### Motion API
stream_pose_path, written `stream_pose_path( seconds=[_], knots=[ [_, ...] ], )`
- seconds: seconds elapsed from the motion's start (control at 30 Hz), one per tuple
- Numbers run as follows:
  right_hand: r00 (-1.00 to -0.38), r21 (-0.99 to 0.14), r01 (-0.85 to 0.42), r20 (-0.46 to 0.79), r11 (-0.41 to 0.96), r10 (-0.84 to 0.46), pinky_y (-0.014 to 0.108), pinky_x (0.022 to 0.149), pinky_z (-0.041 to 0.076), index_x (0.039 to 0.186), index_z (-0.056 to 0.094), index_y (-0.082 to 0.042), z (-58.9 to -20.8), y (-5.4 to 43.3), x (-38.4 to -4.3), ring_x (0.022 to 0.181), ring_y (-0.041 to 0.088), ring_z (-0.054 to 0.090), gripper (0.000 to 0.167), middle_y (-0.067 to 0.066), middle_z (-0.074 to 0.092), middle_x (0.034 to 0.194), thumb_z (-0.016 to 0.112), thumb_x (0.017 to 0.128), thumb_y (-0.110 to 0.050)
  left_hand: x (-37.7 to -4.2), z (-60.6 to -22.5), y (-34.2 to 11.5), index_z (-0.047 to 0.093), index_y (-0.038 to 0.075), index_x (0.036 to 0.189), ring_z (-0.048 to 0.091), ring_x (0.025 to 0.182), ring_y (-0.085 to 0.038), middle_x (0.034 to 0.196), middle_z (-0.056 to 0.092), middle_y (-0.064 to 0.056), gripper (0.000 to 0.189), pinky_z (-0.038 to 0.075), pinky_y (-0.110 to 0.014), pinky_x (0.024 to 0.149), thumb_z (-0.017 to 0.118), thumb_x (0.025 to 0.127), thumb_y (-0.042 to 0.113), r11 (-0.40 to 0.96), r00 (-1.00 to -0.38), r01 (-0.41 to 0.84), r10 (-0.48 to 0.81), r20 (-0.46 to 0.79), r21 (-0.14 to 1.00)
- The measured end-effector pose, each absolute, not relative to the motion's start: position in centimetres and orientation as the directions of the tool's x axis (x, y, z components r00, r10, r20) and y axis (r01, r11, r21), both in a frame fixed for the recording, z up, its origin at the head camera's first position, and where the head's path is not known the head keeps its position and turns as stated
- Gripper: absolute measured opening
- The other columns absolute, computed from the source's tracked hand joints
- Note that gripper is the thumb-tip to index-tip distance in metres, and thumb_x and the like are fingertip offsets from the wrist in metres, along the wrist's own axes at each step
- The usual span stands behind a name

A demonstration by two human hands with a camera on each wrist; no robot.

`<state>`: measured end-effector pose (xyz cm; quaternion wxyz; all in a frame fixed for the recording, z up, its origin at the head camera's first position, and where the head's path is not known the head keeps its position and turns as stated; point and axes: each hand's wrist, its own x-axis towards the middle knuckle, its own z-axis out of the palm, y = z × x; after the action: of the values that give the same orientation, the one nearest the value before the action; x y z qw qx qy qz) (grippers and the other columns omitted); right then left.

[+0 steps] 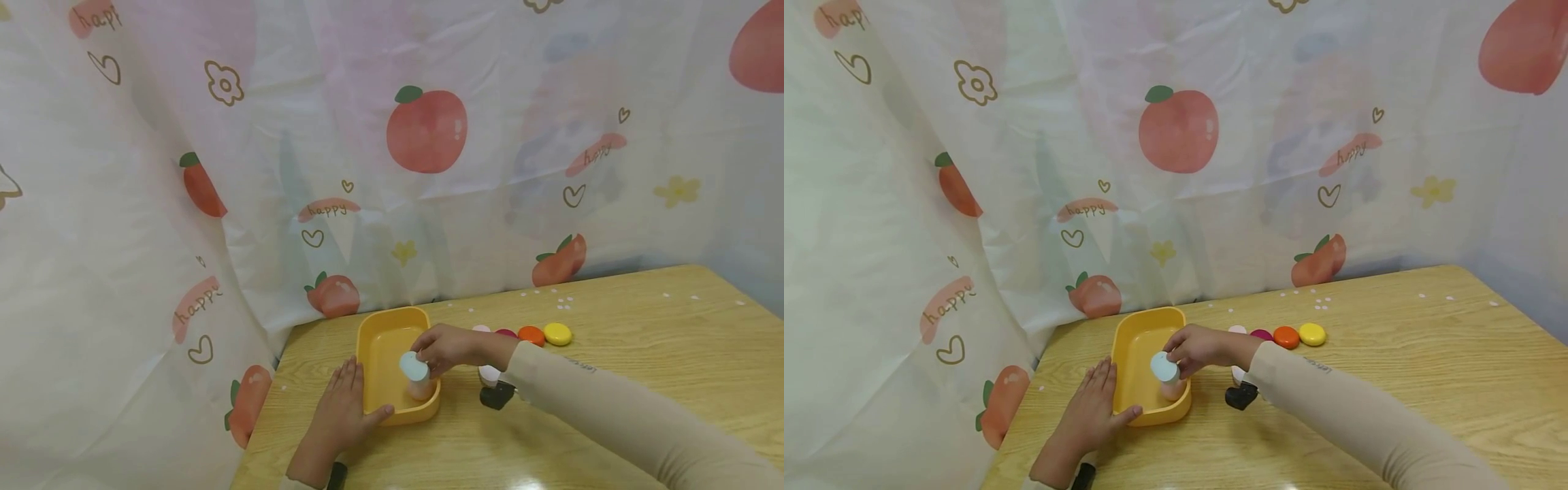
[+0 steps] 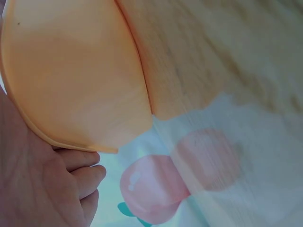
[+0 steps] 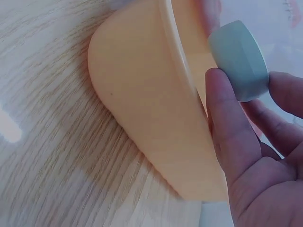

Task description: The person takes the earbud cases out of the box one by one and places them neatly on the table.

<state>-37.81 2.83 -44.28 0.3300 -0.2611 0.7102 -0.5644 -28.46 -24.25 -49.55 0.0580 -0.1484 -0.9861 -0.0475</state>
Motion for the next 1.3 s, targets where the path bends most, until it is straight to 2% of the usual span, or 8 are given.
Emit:
stream_pose_path(
  seconds=[0.53,0.97,1.3],
  knots=[
    [-0.655,-0.98,0.011,-0.157,0.199,-0.74,0.042,0.083,0.055,0.122,0.059,0.007,-44.8,5.0,-38.1,0.096,0.027,0.065,0.028,0.012,0.067,0.105,0.053,0.098,-0.006,-28.3,-49.5,-24.5,0.029,-0.008,0.148,0.017,0.145,-0.031,0.156,0.022,-0.022,0.106,0.011,-0.045,0.117,0.042,0.087,0.077,0.949,-0.949,0.301,0.286,0.135,0.1],
    [-0.689,-0.98,0.011,-0.153,0.201,-0.709,0.041,0.08,0.056,0.125,0.058,0.008,-45.0,7.6,-38.7,0.091,0.024,0.065,0.03,0.011,0.066,0.103,0.054,0.098,-0.006,-28.5,-49.6,-24.4,0.028,-0.007,0.149,0.016,0.145,-0.03,0.157,0.02,-0.021,0.106,0.011,-0.045,0.117,0.042,0.086,0.077,0.95,-0.951,0.294,0.28,0.128,0.106],
    [-0.713,-0.975,0.016,-0.167,0.223,-0.681,0.043,0.084,0.054,0.127,0.055,0.008,-45.1,9.8,-38.9,0.094,0.025,0.066,0.033,0.012,0.066,0.106,0.054,0.099,-0.01,-28.6,-49.8,-24.5,0.029,-0.008,0.149,0.018,0.145,-0.031,0.157,0.021,-0.021,0.106,0.013,-0.046,0.116,0.043,0.086,0.076,0.945,-0.945,0.307,0.29,0.148,0.109]
  ],
)
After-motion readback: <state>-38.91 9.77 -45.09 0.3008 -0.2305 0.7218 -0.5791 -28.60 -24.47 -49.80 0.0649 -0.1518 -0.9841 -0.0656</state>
